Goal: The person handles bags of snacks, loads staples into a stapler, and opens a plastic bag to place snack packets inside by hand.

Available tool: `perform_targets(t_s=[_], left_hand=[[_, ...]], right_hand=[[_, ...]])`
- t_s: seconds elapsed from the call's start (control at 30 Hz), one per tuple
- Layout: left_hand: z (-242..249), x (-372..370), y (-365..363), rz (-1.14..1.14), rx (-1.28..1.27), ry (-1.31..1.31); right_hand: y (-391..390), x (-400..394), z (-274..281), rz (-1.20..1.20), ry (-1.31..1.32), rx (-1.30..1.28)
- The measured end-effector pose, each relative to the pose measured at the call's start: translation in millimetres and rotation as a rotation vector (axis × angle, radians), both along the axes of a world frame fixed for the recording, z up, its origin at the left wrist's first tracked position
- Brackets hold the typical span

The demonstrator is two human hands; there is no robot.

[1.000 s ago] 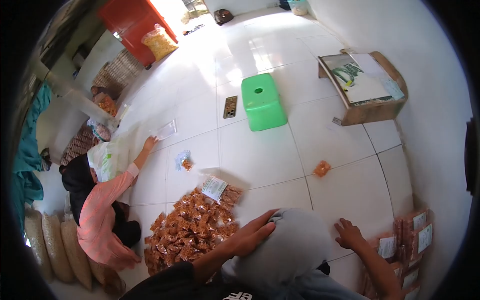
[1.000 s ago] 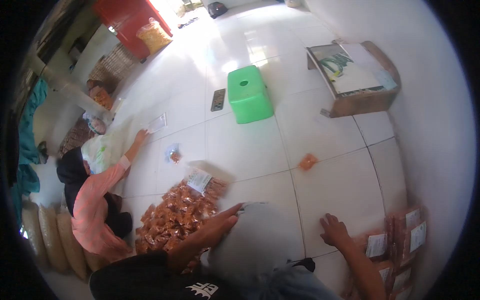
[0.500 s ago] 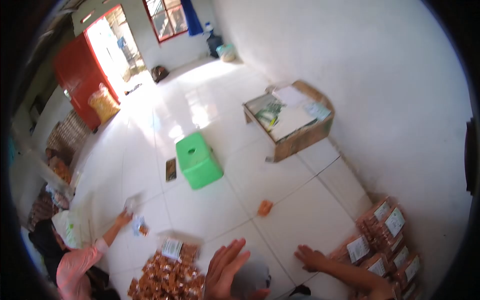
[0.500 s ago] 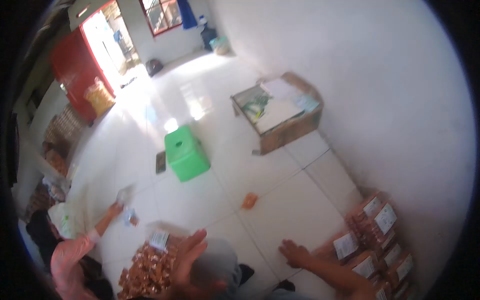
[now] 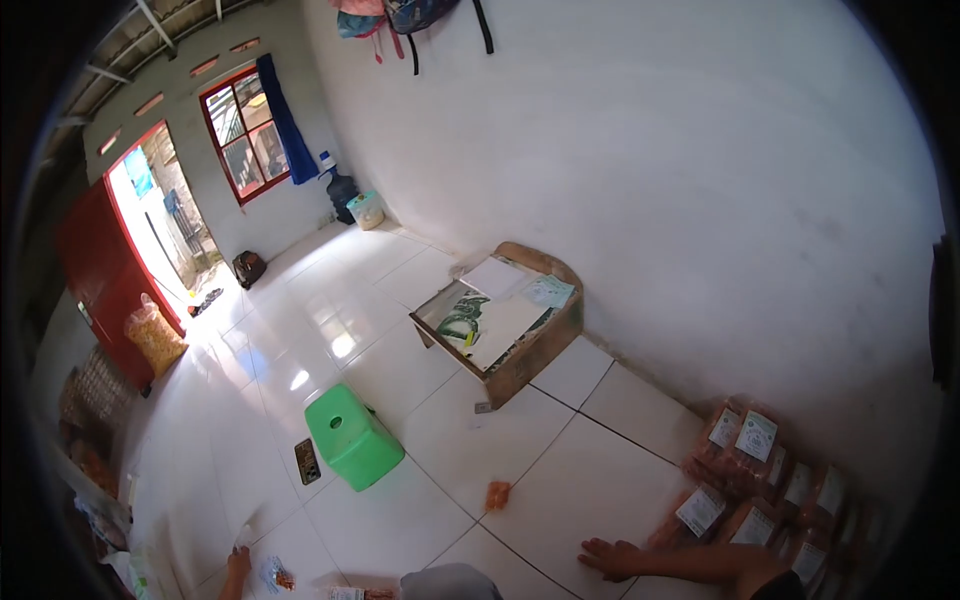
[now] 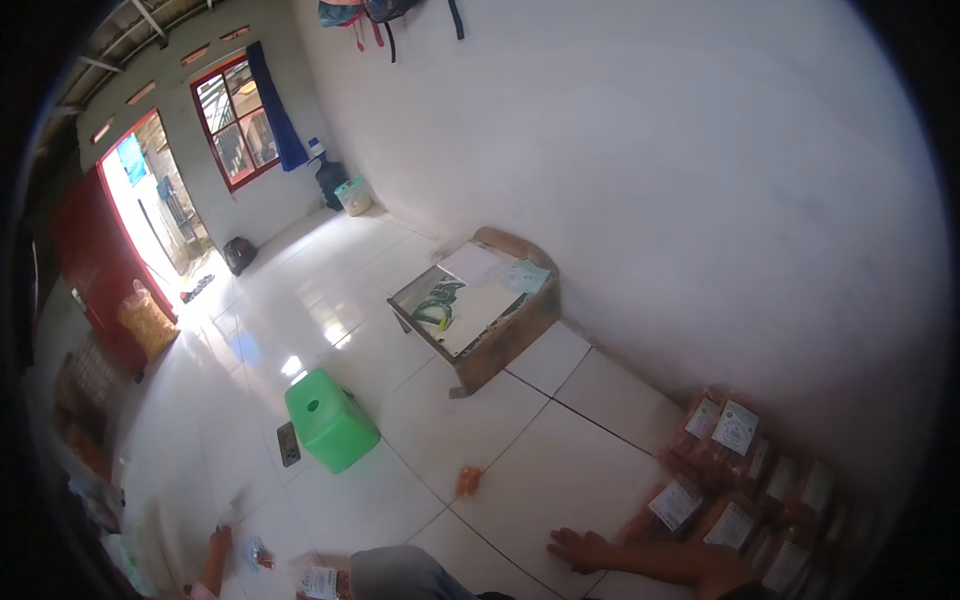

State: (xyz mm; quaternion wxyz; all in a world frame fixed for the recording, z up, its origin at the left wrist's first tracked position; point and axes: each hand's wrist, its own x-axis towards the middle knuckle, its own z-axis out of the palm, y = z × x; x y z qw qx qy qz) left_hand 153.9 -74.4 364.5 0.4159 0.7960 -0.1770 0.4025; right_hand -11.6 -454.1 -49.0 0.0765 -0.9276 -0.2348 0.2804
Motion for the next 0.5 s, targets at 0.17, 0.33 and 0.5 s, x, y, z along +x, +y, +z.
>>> perform_targets(t_s=[0.17, 0.33, 0.5], left_hand=[[3.5, 7.1, 24.1, 0.079, -0.007, -0.014], [-1.9, -0.5, 38.9, 0.130, -0.018, -0.025], [-10.7, -12.5, 43.8, 0.138, 0.000, -0.037]], right_hand=[[-2.6, 3.2, -1.5, -0.002, 0.022, 0.033], [-2.0, 5.6, 8.6, 0.026, 0.033, 0.001], [-2.2, 5.2, 2.8, -0.002, 0.043, -0.001]])
